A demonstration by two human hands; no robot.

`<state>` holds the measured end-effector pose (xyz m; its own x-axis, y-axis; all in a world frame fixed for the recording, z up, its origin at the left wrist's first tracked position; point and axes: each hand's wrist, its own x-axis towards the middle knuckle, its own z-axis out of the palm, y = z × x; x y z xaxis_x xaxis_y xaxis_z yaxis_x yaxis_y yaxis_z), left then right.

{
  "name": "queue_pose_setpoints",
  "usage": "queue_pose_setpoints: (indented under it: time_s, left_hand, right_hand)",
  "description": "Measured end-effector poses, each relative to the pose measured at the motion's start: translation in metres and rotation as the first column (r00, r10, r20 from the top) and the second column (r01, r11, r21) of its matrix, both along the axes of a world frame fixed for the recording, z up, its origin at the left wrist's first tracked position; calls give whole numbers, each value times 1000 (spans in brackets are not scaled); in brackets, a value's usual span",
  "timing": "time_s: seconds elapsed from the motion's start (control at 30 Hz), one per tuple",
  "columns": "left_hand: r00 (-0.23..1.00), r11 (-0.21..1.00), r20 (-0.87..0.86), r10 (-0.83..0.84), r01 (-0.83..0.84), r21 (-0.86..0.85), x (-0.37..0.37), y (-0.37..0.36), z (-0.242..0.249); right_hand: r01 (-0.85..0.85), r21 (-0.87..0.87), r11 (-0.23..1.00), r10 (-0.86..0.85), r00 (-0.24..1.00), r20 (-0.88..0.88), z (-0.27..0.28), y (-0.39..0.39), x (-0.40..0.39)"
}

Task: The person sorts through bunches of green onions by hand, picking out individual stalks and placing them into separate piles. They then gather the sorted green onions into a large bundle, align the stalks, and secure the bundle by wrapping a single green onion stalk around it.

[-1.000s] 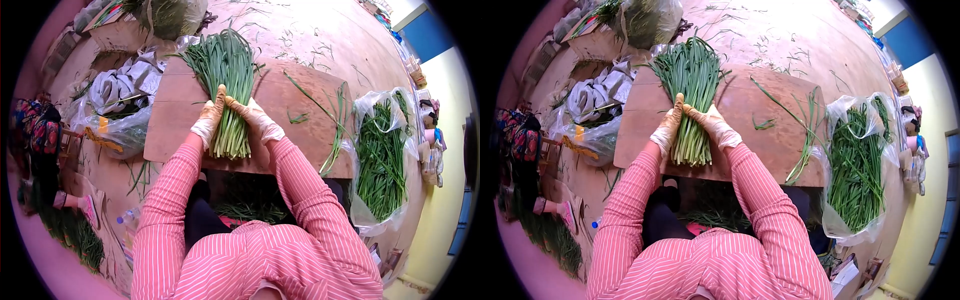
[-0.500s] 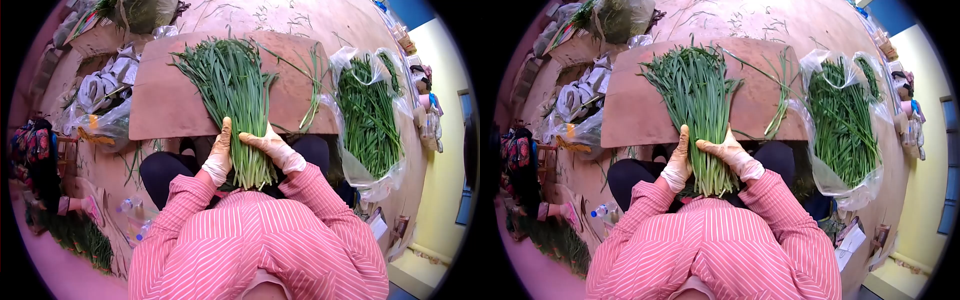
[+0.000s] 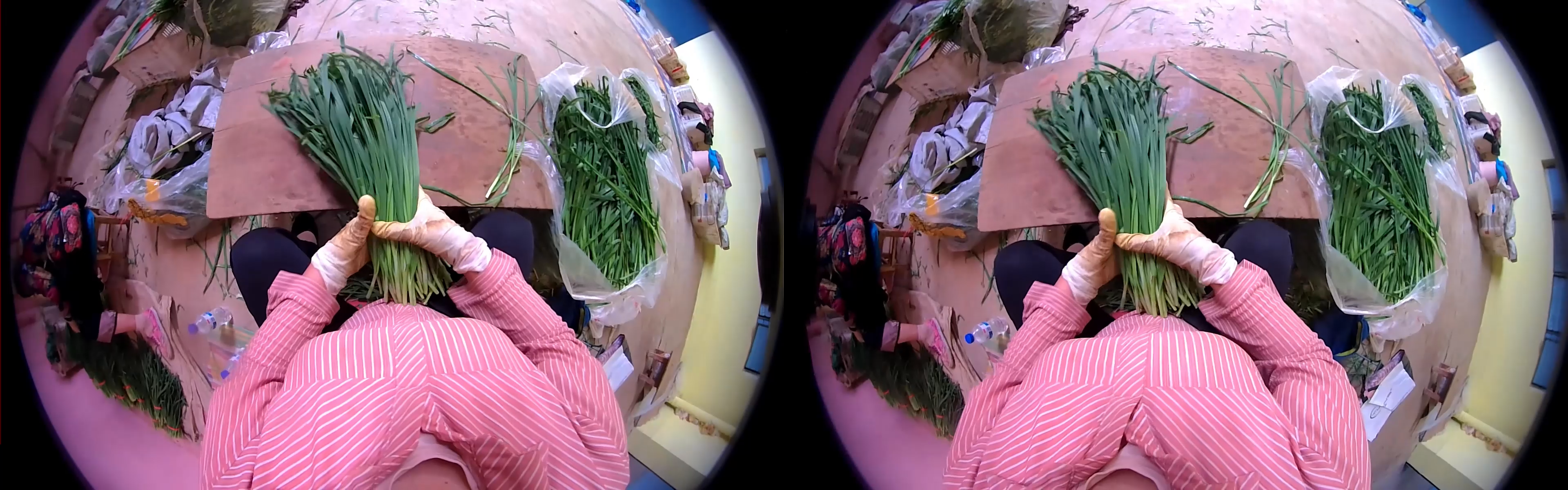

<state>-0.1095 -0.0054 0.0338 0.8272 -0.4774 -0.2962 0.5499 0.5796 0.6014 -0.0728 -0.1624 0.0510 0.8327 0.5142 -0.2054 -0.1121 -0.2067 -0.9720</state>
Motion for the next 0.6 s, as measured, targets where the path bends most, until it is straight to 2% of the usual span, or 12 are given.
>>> queue_pose_setpoints:
  time_s: [0.07,0.13,0.2,0.27,0.33,0.4,0.43,0.47,0.5,0.53,0.57,0.6]
  left_hand:
    - [998,1000,63,16,-17,5,3,7,5]
    - [986,998,163,-28,19,57,12,16,12]
    - [990,987,135,30,-51,154,27,16,24]
    - [984,971,170,56,-93,222,43,18,32]
    - [970,963,224,94,-146,229,58,19,46]
    - [922,921,374,103,-230,314,75,24,54]
    - [940,919,336,-63,-76,386,79,32,67]
    - [938,918,340,-62,-80,388,88,37,58]
    - [625,411,742,-244,-626,663,99,42,37]
    - [282,-166,698,-658,-959,231,110,46,15]
    - [209,-313,248,-946,-786,-532,120,49,5]
    - [208,-312,247,-947,-784,-536,127,53,5]
  right_hand:
    - [72,304,950,-33,991,-132,9,4,0]
    - [86,283,955,-56,992,-113,10,8,7]
    - [77,318,945,-69,997,-38,5,13,19]
    - [103,236,966,-115,993,35,-4,17,36]
    - [144,164,976,-191,928,321,18,24,47]
    - [147,303,942,-196,971,138,39,25,62]
    - [130,336,933,-197,966,171,50,26,68]
    - [112,369,923,-199,958,205,55,26,75]
    - [59,269,961,-146,938,313,55,23,87]
    - [16,161,987,-82,908,412,54,18,97]
    - [36,165,986,-61,987,150,59,14,97]
    - [35,168,985,-62,986,154,61,15,102]
